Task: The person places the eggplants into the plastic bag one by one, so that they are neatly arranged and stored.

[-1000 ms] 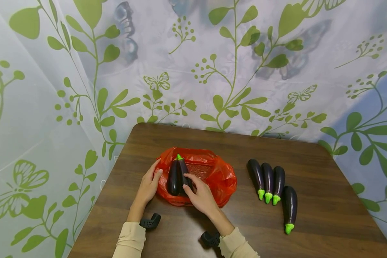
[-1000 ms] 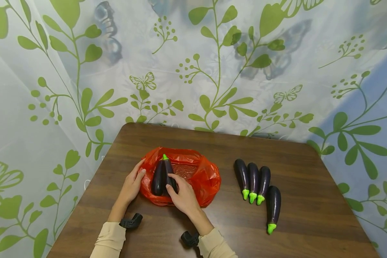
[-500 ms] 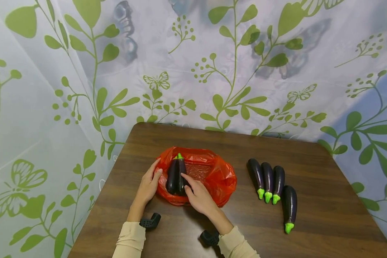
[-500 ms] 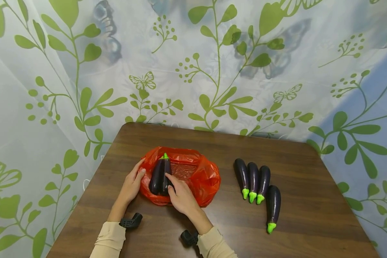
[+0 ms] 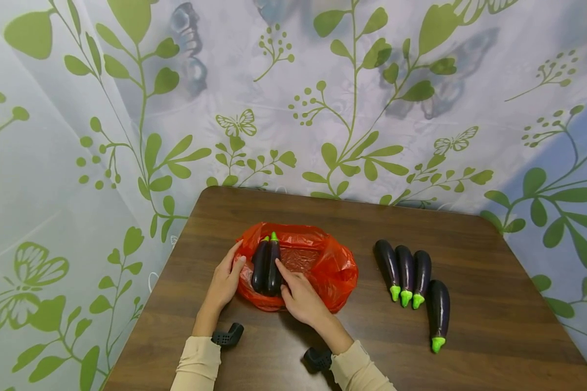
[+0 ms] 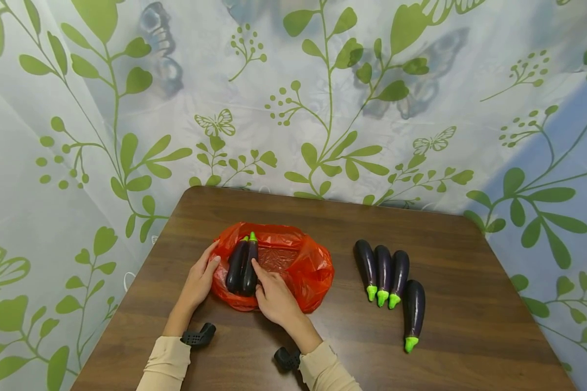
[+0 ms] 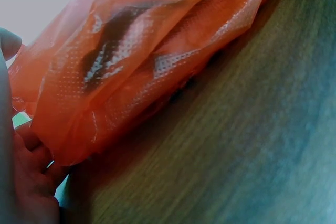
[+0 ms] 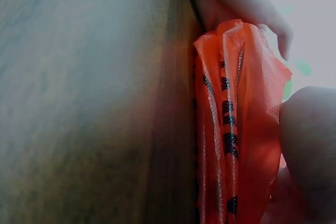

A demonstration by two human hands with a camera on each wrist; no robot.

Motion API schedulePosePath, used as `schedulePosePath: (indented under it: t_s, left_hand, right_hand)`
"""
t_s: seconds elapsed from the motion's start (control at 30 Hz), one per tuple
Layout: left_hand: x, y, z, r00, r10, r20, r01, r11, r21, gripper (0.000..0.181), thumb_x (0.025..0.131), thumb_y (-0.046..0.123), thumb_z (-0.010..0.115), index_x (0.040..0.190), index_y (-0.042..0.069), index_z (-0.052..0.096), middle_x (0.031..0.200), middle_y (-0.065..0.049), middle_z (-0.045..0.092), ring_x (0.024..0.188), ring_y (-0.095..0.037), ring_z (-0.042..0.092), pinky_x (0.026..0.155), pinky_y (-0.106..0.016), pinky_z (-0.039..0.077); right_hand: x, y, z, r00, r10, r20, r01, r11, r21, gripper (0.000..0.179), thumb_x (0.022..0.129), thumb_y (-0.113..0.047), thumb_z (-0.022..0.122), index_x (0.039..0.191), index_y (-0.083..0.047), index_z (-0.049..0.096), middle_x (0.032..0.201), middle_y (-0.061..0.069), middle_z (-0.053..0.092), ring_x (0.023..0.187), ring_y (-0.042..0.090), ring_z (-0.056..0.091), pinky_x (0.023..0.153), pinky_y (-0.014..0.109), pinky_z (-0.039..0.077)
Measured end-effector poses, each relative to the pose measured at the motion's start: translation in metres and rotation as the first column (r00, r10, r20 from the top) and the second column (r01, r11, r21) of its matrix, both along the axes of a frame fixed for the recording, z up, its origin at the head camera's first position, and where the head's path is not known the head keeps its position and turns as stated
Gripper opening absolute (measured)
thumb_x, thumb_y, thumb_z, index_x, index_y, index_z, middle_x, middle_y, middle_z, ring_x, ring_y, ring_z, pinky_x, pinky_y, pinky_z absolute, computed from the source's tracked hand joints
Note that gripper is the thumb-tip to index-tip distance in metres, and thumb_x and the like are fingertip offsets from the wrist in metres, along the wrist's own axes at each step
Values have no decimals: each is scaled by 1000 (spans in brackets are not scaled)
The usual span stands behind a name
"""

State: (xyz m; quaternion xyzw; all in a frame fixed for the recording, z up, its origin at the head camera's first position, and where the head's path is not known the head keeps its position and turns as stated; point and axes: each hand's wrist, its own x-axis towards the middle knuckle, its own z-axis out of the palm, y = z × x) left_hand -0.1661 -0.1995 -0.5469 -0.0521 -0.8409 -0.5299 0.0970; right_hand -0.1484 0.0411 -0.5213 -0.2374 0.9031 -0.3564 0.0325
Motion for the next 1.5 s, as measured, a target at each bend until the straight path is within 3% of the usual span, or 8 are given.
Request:
schedulePosePath:
  t_s: [0.13,0.5,0.7,0.97,1.23,1.37,1.5]
  left_hand:
    - [0,0,-1,1000,-2,-4,3,1000,2,51,109,35,49,157,17,42,158,-17,46,146,-41,44,120,-61,30]
    - [-1,0,-1,1000,2,7,-2,1000,6,51,110,34,48,157,18,42,159,-17,46,146,-40,43,121,-61,30]
    - [0,0,1,1000,-2,14,2,1000,6,52,109,35,48,157,17,42,159,-17,46,146,-40,43,120,-61,30]
    - [0,-1,1,1000,-4,16,4,1000,-5,52,110,37,47,158,18,41,160,-16,45,146,-41,43,120,-62,30]
    - [0,-1,1,1000,-9,15,9,1000,-7,53,110,38,46,159,19,40,160,-16,44,146,-41,43,120,-63,30]
    - [1,-1,2,1000,-7,25,7,1000,-5,53,110,38,47,158,18,40,159,-17,45,146,-41,43,120,-62,30]
    - [1,-1,3,999,-2,32,2,1000,-3,52,110,38,47,158,19,41,159,-17,45,146,-40,43,120,-62,30]
  right_hand:
    - [0,1,3,1000,-25,-3,25,1000,-2,67,101,-13,58,163,-13,32,141,19,62,131,37,56,111,56,45]
    - [-3,15,24,988,-105,-111,109,993,35,59,100,-17,63,154,-3,45,158,20,46,146,40,41,119,58,35]
    - [-7,27,36,963,-163,-215,169,985,11,57,99,-15,64,152,-1,48,157,21,47,145,40,43,118,56,38]
    - [-13,56,48,921,-264,-286,253,965,-76,54,98,-10,64,150,-2,51,152,16,54,142,35,48,116,55,41]
    - [-22,83,43,878,-328,-350,307,945,-116,50,96,-6,65,145,1,56,145,19,59,137,38,52,114,56,42]
    - [-28,92,36,879,-344,-329,327,939,-108,49,96,-6,65,144,0,56,144,21,60,136,39,53,114,57,42]
    - [-32,99,28,897,-346,-274,335,938,-89,49,97,-8,63,146,-1,55,145,21,58,137,40,51,115,58,40]
